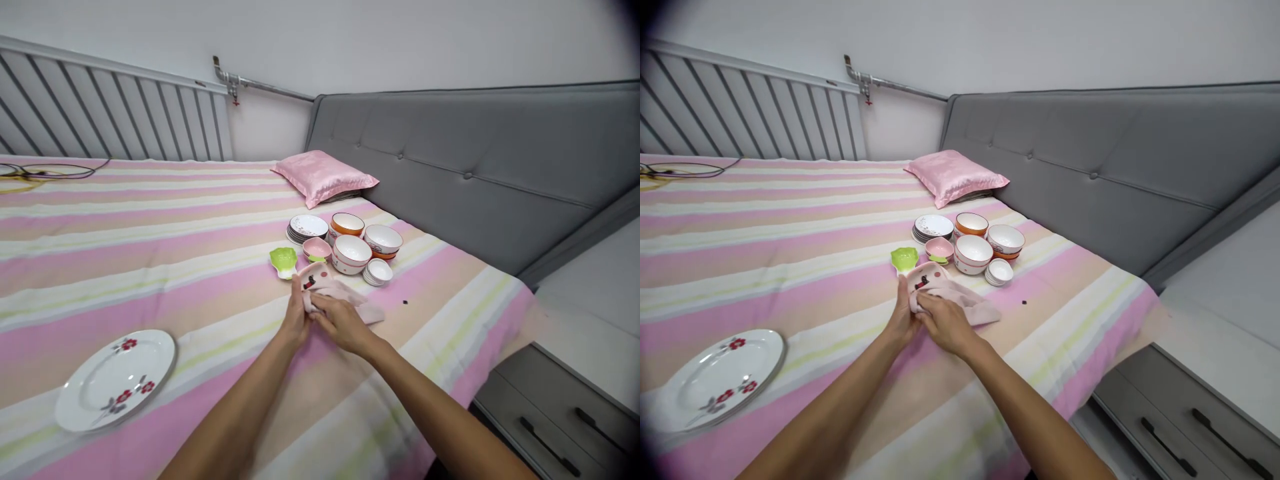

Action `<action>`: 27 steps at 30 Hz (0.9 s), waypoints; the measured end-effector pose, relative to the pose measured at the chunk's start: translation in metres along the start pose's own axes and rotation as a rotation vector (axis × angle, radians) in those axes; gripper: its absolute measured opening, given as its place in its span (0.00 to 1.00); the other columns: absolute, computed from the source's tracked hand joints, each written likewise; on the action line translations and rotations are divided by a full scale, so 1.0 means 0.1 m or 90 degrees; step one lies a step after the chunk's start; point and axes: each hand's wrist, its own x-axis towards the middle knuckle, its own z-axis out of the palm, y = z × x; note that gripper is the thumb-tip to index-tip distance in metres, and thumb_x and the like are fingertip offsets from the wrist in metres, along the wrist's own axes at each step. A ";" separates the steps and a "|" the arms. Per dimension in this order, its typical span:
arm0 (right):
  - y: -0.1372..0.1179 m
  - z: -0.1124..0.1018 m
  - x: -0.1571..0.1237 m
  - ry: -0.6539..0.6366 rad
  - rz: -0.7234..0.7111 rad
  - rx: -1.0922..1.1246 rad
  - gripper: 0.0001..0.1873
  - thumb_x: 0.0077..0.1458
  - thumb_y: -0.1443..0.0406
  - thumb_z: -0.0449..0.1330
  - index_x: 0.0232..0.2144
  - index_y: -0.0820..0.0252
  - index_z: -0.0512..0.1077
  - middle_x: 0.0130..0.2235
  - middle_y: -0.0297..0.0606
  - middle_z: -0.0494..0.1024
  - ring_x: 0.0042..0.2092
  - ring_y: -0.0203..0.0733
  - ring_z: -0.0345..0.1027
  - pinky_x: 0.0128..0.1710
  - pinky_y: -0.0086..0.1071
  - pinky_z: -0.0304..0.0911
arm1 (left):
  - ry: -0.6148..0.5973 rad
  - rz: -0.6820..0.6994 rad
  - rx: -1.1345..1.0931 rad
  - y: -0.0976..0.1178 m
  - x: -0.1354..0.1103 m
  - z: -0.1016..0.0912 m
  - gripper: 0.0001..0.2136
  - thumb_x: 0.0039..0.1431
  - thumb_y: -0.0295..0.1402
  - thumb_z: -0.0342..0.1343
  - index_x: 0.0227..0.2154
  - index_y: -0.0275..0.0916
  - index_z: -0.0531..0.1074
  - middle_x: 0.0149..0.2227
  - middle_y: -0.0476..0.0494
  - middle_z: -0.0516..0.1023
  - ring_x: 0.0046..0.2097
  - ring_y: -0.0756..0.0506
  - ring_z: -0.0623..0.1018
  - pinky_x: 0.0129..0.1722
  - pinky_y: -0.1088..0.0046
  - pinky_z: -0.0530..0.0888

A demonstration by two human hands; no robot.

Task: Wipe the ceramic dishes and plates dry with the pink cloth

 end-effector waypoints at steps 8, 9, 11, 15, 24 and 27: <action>-0.44 0.44 0.82 -0.107 0.007 -0.035 0.08 0.48 0.72 0.53 0.20 0.59 0.65 0.24 0.30 0.70 0.28 0.34 0.63 0.27 0.24 0.50 | 0.110 0.126 -0.016 0.68 -0.10 -0.69 0.22 0.54 0.48 0.51 0.41 0.34 0.72 0.31 0.43 0.80 0.30 0.48 0.78 0.31 0.77 0.73; -0.46 0.54 0.91 -0.112 0.019 -0.042 0.08 0.47 0.72 0.54 0.19 0.60 0.65 0.23 0.30 0.70 0.28 0.34 0.63 0.26 0.24 0.50 | 0.121 0.136 -0.029 0.70 -0.08 -0.80 0.21 0.54 0.48 0.50 0.39 0.34 0.73 0.31 0.43 0.80 0.30 0.49 0.78 0.30 0.78 0.73; -0.47 0.73 1.09 -0.107 0.050 -0.059 0.09 0.45 0.73 0.55 0.17 0.60 0.65 0.21 0.30 0.70 0.26 0.35 0.64 0.26 0.24 0.50 | 0.132 0.144 -0.058 0.74 -0.01 -0.98 0.22 0.55 0.48 0.48 0.38 0.33 0.73 0.32 0.41 0.80 0.32 0.48 0.79 0.30 0.78 0.74; -0.40 1.03 1.38 -0.021 0.109 -0.070 0.08 0.47 0.73 0.53 0.26 0.58 0.70 0.28 0.34 0.76 0.33 0.40 0.70 0.31 0.27 0.56 | 0.141 0.155 -0.112 0.82 0.12 -1.20 0.20 0.56 0.46 0.49 0.38 0.33 0.73 0.27 0.44 0.79 0.29 0.49 0.78 0.32 0.75 0.75; 0.07 1.33 1.63 0.339 0.184 0.088 0.02 0.52 0.67 0.54 0.31 0.58 0.63 0.31 0.35 0.71 0.30 0.37 0.68 0.30 0.30 0.63 | 0.175 0.120 -0.287 0.85 0.33 -1.29 0.18 0.57 0.41 0.49 0.44 0.36 0.73 0.46 0.37 0.76 0.52 0.39 0.71 0.50 0.63 0.68; 0.14 1.44 1.65 0.339 0.128 0.049 0.02 0.51 0.68 0.53 0.30 0.58 0.66 0.31 0.36 0.70 0.32 0.38 0.66 0.32 0.30 0.62 | 0.188 0.086 -0.288 0.79 0.37 -1.31 0.16 0.56 0.40 0.50 0.42 0.36 0.75 0.44 0.37 0.77 0.54 0.38 0.69 0.52 0.63 0.67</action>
